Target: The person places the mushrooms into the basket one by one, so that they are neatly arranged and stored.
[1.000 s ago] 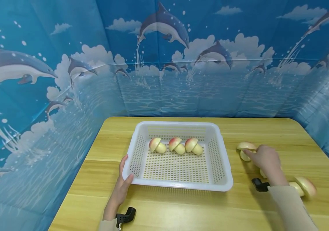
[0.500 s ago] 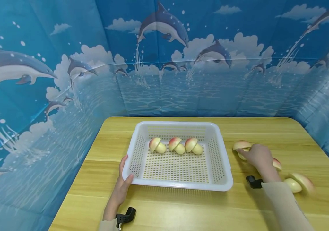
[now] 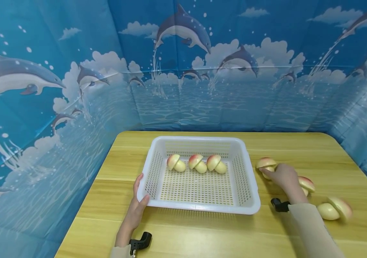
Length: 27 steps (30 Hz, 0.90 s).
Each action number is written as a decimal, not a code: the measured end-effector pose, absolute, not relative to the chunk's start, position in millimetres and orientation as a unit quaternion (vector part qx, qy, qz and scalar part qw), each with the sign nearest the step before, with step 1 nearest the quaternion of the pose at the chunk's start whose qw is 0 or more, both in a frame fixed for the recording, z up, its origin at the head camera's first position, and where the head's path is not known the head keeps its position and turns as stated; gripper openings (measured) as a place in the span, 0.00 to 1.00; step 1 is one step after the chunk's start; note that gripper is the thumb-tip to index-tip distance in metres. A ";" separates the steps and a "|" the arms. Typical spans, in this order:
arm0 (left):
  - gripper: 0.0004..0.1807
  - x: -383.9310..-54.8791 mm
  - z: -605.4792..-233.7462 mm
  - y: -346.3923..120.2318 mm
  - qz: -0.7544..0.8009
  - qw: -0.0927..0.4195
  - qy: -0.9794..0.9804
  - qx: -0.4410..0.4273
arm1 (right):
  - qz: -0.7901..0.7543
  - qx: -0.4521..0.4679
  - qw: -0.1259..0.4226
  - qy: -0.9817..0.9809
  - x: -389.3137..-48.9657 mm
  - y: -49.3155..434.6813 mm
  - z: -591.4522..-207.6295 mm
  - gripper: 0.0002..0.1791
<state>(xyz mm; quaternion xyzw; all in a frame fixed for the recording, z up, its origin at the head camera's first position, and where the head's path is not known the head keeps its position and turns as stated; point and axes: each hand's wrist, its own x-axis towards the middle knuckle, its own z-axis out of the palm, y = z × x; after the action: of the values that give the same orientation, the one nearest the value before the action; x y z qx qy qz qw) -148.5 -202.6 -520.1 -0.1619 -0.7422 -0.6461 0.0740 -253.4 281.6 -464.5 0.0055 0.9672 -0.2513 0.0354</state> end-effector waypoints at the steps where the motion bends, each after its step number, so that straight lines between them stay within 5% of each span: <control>1: 0.38 -148.5 -520.2 -202.6 -0.646 0.074 -0.743 -0.161 | -0.256 0.009 0.042 0.966 -253.5 281.3 -465.3 0.32; 27: 0.37 -147.0 -518.1 -201.9 -0.642 0.075 -0.746 -0.156 | -0.286 0.035 0.071 0.955 -250.6 275.6 -472.5 0.34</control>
<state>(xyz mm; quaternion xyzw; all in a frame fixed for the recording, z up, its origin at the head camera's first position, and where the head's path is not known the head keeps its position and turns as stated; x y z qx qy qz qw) -147.0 -201.9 -518.1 -0.1563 -0.7465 -0.6425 0.0747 -250.6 275.6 -472.5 0.0347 0.9551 -0.2855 0.0706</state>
